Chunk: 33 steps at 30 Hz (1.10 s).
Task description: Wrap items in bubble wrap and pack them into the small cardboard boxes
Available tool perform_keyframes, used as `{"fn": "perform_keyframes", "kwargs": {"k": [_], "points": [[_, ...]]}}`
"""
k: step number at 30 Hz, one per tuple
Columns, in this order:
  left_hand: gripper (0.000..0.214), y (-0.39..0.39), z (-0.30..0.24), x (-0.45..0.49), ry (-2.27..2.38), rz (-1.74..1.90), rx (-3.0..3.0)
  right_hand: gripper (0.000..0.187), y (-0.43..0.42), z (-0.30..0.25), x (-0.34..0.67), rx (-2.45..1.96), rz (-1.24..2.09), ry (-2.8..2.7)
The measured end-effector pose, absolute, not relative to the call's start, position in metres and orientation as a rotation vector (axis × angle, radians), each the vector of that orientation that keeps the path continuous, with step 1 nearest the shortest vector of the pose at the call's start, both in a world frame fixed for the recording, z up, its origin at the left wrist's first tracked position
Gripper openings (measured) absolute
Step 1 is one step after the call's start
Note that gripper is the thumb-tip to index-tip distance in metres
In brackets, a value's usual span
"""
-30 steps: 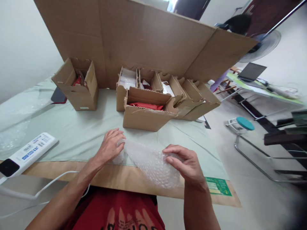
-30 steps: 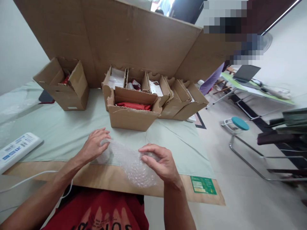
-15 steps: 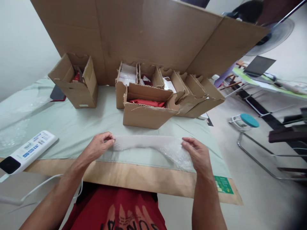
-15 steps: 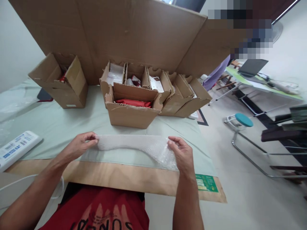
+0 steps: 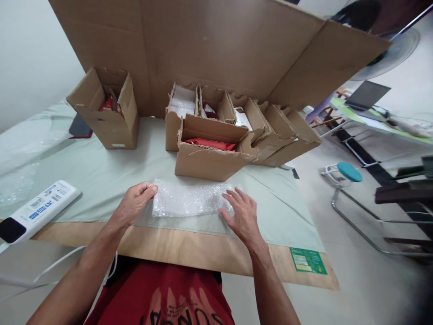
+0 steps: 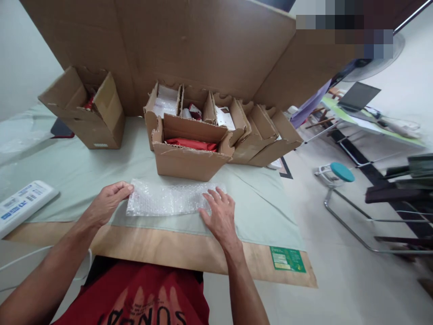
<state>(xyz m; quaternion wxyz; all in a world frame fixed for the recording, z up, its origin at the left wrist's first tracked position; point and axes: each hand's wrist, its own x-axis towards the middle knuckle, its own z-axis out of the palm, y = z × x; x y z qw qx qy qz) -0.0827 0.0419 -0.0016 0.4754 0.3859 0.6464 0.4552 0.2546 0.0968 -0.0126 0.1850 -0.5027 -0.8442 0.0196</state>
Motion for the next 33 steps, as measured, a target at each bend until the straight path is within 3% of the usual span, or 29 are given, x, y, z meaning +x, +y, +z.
{"fn": "perform_keyframes", "kwargs": {"k": [6,14,24,30,33], "points": [[0.045,0.041,-0.010,-0.090,1.598,1.173,0.867,0.026,0.114,-0.044,0.264,-1.427,0.293,-2.343],[0.047,0.041,-0.006,-0.092,1.617,1.209,0.859,0.033,0.123,-0.026,0.270,-1.377,0.676,-2.198],[0.042,0.026,0.003,-0.098,1.760,0.911,1.131,0.030,0.113,0.039,0.273,-1.450,0.438,-1.878],[0.029,0.023,-0.013,-0.101,1.902,0.850,1.313,0.035,0.120,0.051,0.261,-1.436,0.504,-1.955],[0.055,0.023,-0.022,-0.103,1.912,0.849,1.470,0.041,0.126,0.054,0.255,-1.437,0.613,-1.951]]}}
